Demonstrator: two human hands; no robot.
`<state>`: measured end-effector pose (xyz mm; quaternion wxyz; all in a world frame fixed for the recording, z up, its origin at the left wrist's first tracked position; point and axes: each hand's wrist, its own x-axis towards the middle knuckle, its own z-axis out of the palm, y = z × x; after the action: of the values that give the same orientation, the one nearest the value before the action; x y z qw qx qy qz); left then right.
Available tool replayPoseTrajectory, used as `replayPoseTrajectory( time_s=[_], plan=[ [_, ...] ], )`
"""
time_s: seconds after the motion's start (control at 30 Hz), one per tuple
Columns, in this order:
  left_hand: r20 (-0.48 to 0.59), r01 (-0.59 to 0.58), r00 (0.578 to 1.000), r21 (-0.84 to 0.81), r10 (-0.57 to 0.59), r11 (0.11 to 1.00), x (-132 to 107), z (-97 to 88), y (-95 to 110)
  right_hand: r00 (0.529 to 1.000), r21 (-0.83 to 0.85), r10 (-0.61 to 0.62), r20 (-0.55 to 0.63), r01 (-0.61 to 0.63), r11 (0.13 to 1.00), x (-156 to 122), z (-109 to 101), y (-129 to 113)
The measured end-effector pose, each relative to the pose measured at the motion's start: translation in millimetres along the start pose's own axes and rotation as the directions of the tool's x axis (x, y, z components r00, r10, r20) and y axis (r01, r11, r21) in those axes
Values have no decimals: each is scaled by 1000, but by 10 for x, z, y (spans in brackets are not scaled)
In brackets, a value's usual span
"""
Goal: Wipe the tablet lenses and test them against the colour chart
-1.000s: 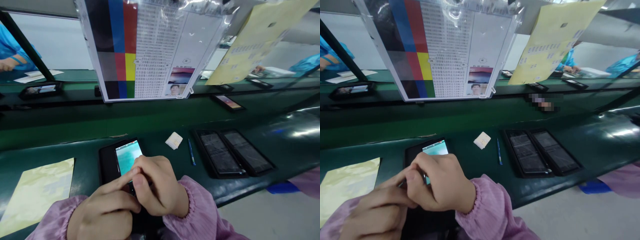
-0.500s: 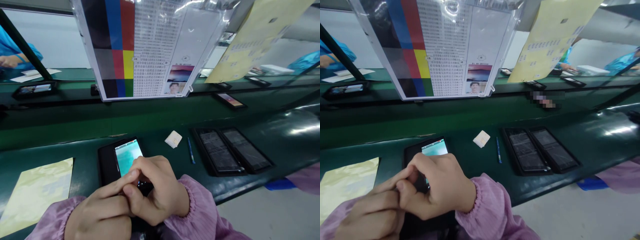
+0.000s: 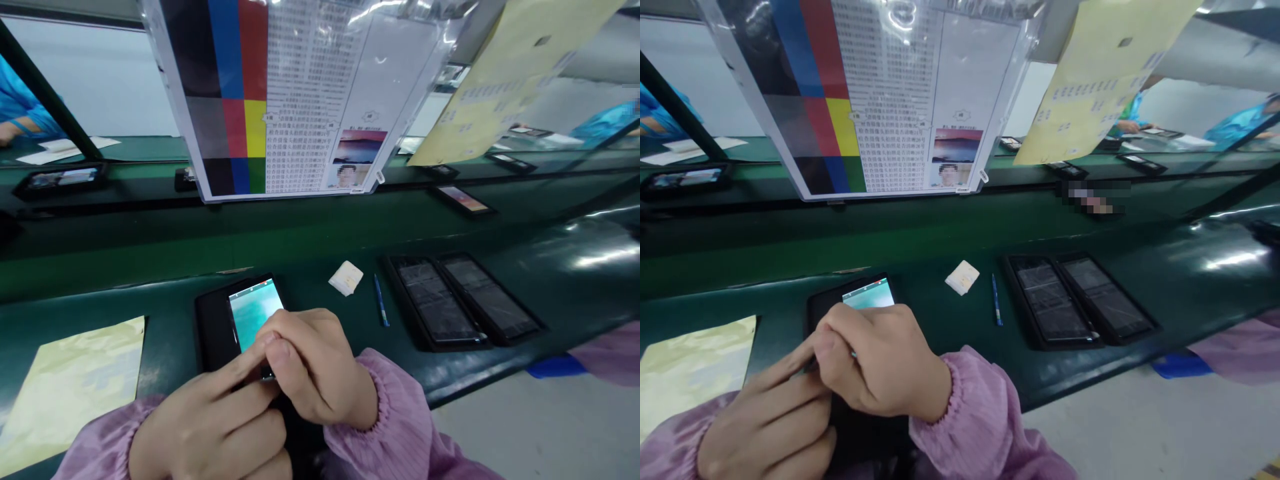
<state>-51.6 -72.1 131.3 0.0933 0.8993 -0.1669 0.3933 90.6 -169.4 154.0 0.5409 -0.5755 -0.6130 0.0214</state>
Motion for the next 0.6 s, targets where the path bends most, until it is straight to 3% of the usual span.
replayPoseTrajectory(
  time_s=[0.2,0.4,0.6],
  plan=[
    [-6,-47,999,43,47,998,107,14,-40,989,44,-142,-40,144,989,-13,15,102],
    [-13,-48,999,59,49,997,38,22,-17,993,121,-118,-28,121,985,-25,14,98],
    [-16,-29,999,44,30,999,89,33,-23,996,57,-85,19,84,995,-17,5,86]
  ],
)
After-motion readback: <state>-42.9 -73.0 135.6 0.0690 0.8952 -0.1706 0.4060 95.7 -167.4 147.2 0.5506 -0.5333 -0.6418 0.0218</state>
